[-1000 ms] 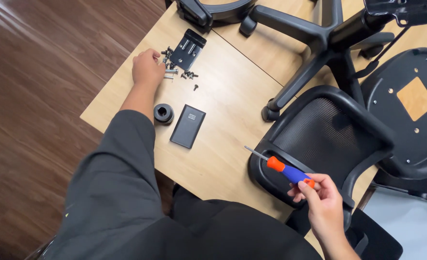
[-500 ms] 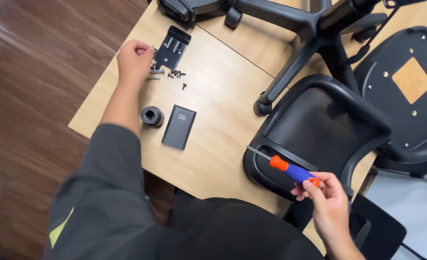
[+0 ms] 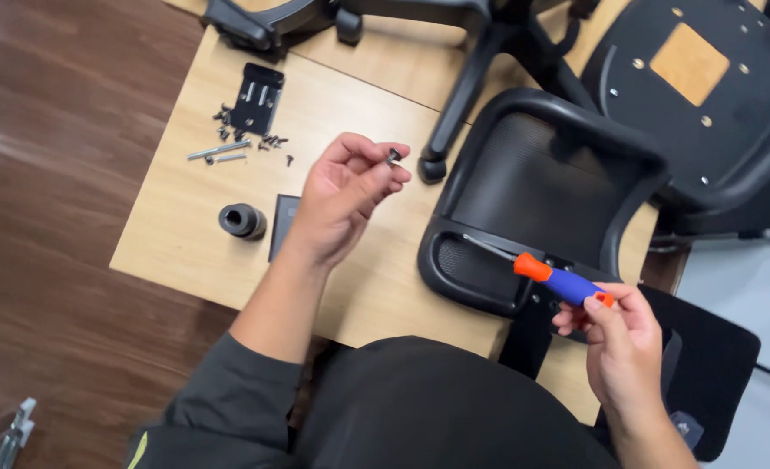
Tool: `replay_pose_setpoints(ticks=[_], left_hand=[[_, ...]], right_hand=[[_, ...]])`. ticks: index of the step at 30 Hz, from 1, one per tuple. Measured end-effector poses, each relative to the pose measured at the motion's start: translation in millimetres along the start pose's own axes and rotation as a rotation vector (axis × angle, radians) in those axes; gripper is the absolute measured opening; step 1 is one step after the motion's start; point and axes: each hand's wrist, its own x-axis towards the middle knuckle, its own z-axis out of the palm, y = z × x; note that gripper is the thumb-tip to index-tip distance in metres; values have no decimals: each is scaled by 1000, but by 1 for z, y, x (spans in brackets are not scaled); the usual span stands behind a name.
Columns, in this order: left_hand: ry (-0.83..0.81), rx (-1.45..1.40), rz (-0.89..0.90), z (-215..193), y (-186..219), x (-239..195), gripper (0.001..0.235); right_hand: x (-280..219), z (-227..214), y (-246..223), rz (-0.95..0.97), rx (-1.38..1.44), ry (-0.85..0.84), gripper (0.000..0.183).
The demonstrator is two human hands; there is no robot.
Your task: The person assembles an office chair on a table. They position the mesh backrest, align a mounting bracket against it, and use a screwdriver to drive screws into the bracket, picking screws from the table and tightening them one by one before setting the screwdriver down.
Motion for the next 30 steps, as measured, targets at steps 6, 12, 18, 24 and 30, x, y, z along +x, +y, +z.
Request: replay_pose_setpoints(ticks=[6, 12, 18, 24, 30], left_hand=[[-61, 58, -132, 52, -30, 1, 38], [-59, 89, -316, 70, -77, 2, 36], [-108, 160, -541, 92, -140, 2, 27], [-157, 471, -629, 68, -219, -12, 17], [-450, 1266, -230, 84, -247, -13, 18]], right_hand=[[-19, -30, -9, -41, 72, 104, 15], [-39, -71, -7, -134, 157, 222, 13], [-61, -106, 0, -221, 194, 296, 9], [-75, -123, 17, -181, 220, 382, 9], [-80, -128, 23, -167, 209, 408, 11]])
